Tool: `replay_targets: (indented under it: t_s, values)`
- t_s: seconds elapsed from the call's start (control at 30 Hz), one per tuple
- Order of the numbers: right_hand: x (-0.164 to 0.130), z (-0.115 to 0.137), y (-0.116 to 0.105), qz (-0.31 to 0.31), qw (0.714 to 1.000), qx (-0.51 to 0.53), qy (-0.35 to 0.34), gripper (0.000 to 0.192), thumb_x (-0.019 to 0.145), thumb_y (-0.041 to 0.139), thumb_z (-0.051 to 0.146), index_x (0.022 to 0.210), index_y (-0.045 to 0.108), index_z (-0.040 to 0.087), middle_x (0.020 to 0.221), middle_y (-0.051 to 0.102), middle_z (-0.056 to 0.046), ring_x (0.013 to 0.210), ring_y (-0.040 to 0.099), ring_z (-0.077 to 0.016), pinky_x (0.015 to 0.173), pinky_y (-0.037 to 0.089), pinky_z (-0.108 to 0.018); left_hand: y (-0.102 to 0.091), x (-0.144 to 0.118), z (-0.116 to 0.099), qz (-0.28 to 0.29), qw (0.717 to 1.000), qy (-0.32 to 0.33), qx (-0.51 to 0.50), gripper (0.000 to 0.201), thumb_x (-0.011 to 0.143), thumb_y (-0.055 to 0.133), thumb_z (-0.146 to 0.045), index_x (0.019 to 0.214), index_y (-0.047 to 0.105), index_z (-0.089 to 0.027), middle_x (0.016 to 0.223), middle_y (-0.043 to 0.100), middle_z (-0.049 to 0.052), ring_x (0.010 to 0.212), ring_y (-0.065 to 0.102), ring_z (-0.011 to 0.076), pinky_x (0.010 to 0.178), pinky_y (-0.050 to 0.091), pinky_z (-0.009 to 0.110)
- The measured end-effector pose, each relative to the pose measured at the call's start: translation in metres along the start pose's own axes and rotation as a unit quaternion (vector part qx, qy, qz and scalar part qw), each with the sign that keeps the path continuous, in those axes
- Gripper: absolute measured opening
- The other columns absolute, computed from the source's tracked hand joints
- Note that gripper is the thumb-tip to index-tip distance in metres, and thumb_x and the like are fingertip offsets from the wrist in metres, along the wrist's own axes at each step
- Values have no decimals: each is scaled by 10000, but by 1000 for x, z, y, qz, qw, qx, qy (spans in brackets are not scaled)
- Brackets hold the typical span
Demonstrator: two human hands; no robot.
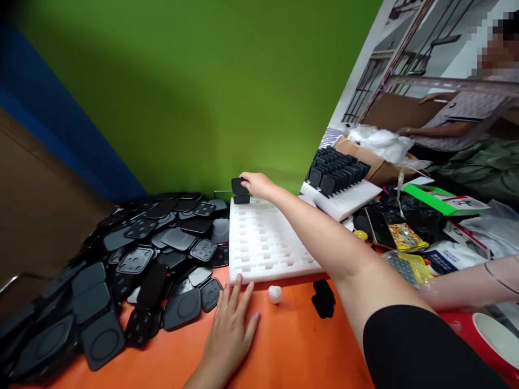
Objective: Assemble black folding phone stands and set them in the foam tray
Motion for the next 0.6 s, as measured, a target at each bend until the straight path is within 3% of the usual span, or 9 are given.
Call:
replay_targets:
  t_s: [0.17,0.3,0.37,0.43,0.53,0.6]
  values:
    - [-2,-10,27,17,1000,-11,18,203,876,419,231,1018,555,184,969,620,-60,825,552,-178,692,407,-262,-1,0,-1,5,1000,-3,-6,595,821,453,-251,1370,224,-260,1458,141,34,1311,124,317,995,299,518]
    - [-9,-1,30,-7,999,-35,29,240,870,409,204,1067,540,159,999,590,-109,883,531,-215,736,412,-315,-4,0,-2,13,1000,-8,-6,600,819,449,-244,1372,218,-257,1461,120,28,1313,115,317,1001,290,520]
    - [-15,16,28,-38,998,-53,21,309,858,416,184,1158,489,174,1124,521,-134,1003,470,-252,806,385,-362,-4,-1,-2,13,1000,-9,-8,607,817,450,-241,1374,211,-261,1462,112,27,1311,121,319,1002,284,527]
    - [-19,41,36,-43,996,-78,-28,392,848,418,170,1236,423,231,1210,457,-117,1081,408,-265,852,361,-385,-4,-1,-2,10,1000,-8,-11,614,811,458,-235,1373,212,-265,1461,110,27,1310,127,322,1004,275,534]
    - [-18,80,69,31,980,-149,-125,567,800,455,129,1317,306,311,1224,453,-87,1101,408,-267,835,381,-370,-4,-3,-2,4,1000,-9,-17,618,804,464,-227,1371,221,-263,1463,97,29,1310,118,326,1010,259,540]
    - [-13,95,89,63,972,-186,-131,638,789,440,95,1350,235,320,1234,453,-97,1113,418,-272,821,390,-363,-4,-4,-2,0,1000,-12,-20,614,806,454,-223,1372,219,-258,1465,88,30,1312,108,325,1017,247,540]
Point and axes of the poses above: each hand's wrist, its own x-axis towards the middle knuckle, its own y-axis out of the palm, z = x × y, the point moved 5 cm from there along x, towards the middle knuckle
